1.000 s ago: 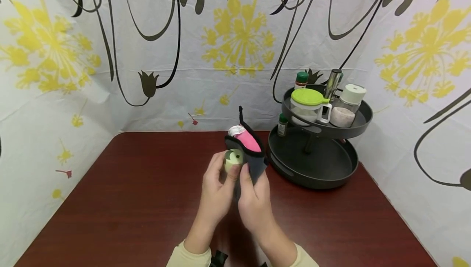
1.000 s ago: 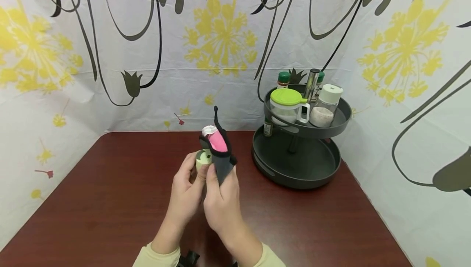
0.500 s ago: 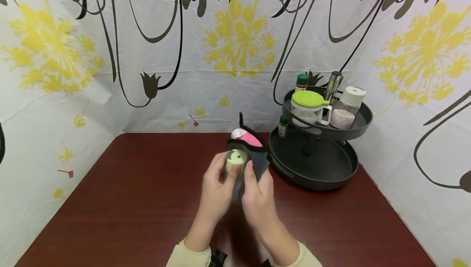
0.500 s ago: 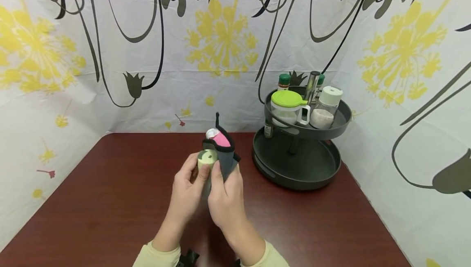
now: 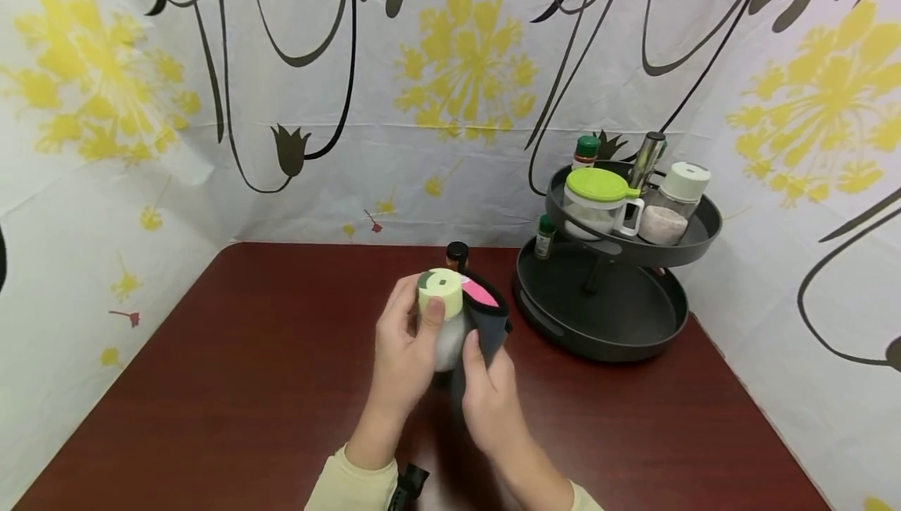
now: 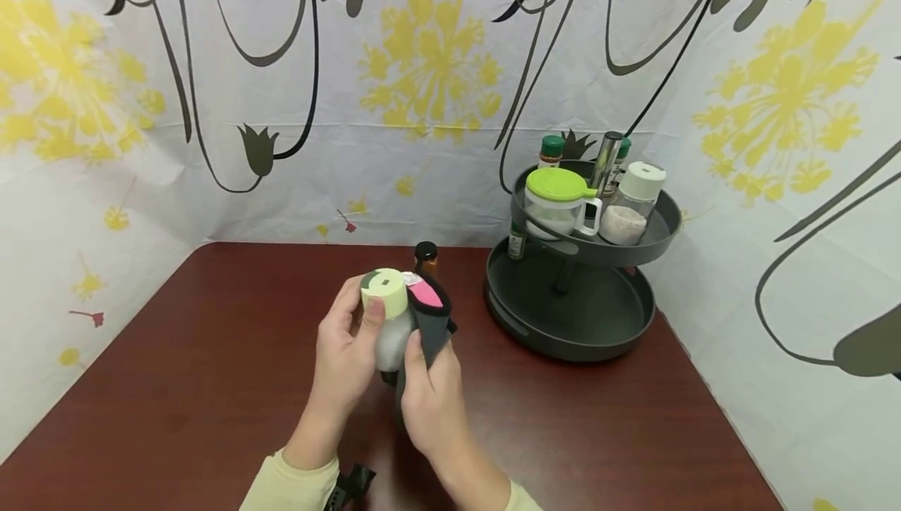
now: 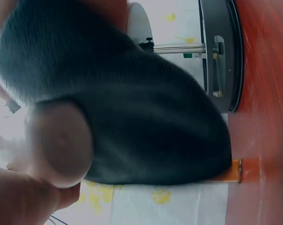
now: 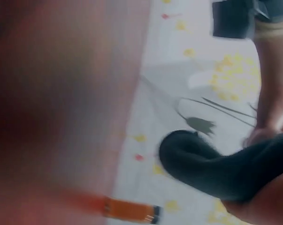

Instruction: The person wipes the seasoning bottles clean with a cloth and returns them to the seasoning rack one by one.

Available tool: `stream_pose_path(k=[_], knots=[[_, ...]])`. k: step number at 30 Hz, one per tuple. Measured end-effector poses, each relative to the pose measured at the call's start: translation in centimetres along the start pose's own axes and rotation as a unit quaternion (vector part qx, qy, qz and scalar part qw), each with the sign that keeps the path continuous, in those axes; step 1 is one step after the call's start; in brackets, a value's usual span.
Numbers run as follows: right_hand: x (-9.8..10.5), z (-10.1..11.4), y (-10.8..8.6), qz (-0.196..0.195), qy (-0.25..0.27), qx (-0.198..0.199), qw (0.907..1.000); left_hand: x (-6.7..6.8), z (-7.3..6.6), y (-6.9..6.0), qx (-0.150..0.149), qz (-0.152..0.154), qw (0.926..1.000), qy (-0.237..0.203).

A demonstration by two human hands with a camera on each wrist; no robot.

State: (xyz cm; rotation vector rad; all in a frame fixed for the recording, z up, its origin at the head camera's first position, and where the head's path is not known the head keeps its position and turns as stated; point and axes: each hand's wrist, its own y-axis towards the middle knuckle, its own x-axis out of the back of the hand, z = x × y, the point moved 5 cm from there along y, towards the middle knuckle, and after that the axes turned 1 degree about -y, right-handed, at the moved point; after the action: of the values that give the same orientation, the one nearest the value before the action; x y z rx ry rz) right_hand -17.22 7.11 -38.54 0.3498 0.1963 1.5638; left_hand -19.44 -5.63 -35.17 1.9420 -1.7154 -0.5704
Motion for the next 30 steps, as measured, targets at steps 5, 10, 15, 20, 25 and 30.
stream_pose_path(k=[5, 10, 15, 20, 25, 30], knots=[[1.0, 3.4, 1.0, -0.027, -0.018, 0.094, 0.9950, -1.1, -0.6, 0.0, -0.022, 0.041, 0.9986, 0.026], [0.5, 3.5, 0.8, -0.040, -0.049, 0.138, 0.9885, -1.0, -0.7, -0.2, -0.028, 0.036, 0.9986, 0.026], [0.0, 1.2, 0.2, -0.006, -0.023, 0.037, 0.9990, 0.1, -0.5, -0.1, -0.012, -0.011, 0.9997, 0.016], [-0.1, 0.4, 0.3, 0.052, 0.159, -0.154, 0.9737, 0.7, -0.4, 0.0, 0.021, -0.041, 0.9980, -0.044], [-0.4, 1.1, 0.6, 0.102, 0.384, -0.257, 0.8811, 0.0, -0.5, 0.0, 0.046, 0.022, 0.9966, -0.064], [-0.3, 1.0, 0.1, 0.123, 0.429, -0.294, 0.8455, -0.2, -0.3, 0.0, 0.068, 0.055, 0.9961, -0.005]])
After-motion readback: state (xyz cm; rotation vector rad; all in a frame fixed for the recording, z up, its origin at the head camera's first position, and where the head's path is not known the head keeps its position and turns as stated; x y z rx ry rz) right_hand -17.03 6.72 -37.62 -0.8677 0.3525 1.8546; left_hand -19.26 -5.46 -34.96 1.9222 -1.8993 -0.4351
